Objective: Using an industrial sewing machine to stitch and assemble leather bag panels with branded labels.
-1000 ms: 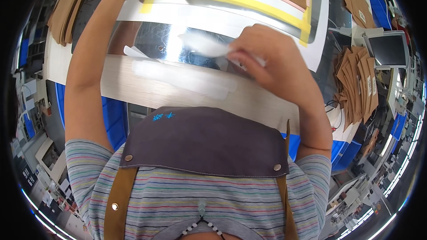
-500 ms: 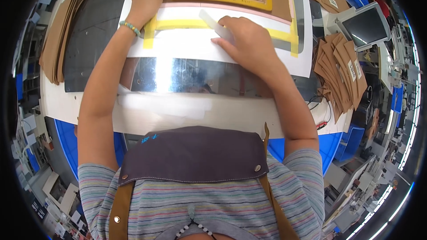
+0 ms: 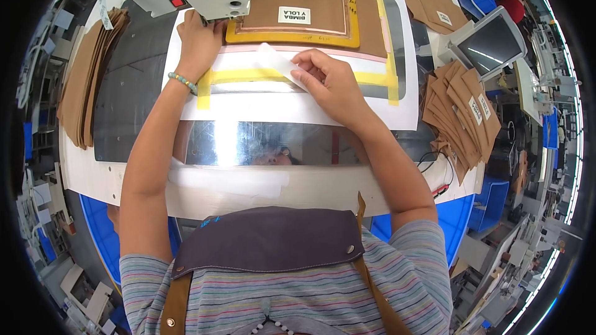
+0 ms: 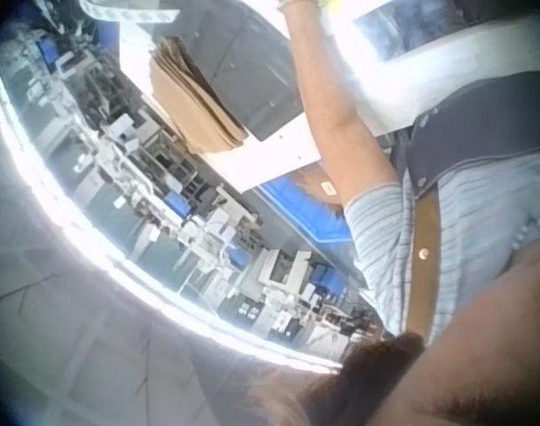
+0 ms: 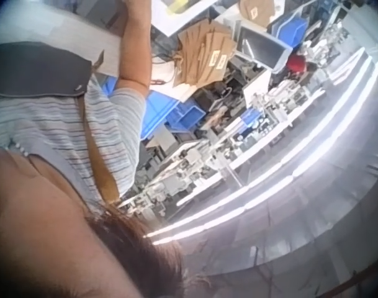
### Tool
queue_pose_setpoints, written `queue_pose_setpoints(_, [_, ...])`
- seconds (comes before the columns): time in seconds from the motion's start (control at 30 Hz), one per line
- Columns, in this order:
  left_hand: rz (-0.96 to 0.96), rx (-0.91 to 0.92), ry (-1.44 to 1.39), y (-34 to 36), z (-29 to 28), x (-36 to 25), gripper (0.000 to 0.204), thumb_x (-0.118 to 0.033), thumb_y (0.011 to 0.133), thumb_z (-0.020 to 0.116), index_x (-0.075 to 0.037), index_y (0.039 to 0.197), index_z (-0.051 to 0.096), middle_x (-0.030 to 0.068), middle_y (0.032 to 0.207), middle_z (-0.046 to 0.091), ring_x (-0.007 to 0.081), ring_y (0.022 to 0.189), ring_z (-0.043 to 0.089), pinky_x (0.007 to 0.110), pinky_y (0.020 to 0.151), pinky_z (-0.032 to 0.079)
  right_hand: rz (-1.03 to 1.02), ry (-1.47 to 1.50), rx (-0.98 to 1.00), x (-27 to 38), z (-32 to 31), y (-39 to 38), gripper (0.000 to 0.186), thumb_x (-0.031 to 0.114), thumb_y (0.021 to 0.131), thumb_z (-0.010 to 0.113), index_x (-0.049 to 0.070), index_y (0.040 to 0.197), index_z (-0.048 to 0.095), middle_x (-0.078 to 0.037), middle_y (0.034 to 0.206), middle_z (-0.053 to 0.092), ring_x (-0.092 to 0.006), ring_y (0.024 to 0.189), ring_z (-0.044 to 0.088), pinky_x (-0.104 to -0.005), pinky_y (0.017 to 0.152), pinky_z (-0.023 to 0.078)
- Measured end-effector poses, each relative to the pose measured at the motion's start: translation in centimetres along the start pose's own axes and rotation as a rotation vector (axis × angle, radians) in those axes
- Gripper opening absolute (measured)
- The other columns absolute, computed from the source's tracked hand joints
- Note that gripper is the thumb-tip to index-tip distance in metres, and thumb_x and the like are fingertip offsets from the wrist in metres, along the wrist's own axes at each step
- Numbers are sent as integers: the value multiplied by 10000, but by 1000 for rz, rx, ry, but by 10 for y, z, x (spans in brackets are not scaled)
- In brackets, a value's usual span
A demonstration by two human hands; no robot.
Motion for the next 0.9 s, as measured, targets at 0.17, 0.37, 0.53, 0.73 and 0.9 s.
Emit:
queue_pose_setpoints(0.17, [-55,-19,-137,11,-26,5,132,-93,935,666,14,979,730,191,1029,689,426,1010,615,541,905,488,96,86,27,-20,-7,2,157,129,1023,705,-8,1098,712,-2,922,701,-60,825,614,-229,760,501])
queue_pose_setpoints(0.37, [-373,331,-432,-37,-86,81,147,-120,1006,690,-13,967,596,94,809,603,240,747,584,336,711,489,166,133,61,-34,-7,4,147,138,1022,706,2,1078,718,23,932,691,-38,833,601,-211,757,485])
queue_pose_setpoints(0.53, [-599,269,-745,-138,-208,98,219,-2,970,717,-63,1149,606,-15,1060,597,71,1024,564,217,906,461,138,-16,37,-36,-11,5,152,134,1028,695,5,1103,725,31,920,675,-38,843,601,-209,777,488])
queue_pose_setpoints(0.73, [-954,-67,-608,-253,-293,169,576,-82,999,718,-86,1548,542,70,1311,672,133,1256,607,277,1103,445,169,189,-22,-33,-8,5,169,118,1031,710,3,1155,710,16,1009,667,-42,892,603,-210,789,494])
queue_pose_setpoints(0.9, [-1128,-308,-669,-308,-299,187,561,-181,1068,662,-98,1598,498,90,1440,638,165,1316,595,308,1138,443,173,125,6,-37,-8,6,175,111,1032,717,5,1171,705,19,1016,656,-40,901,597,-208,810,497])
Point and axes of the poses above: each hand's wrist, its own y-axis towards the middle knuckle, its own z-axis out of the palm, x = y × z, the point moved 10 cm from there along y, towards the middle knuckle
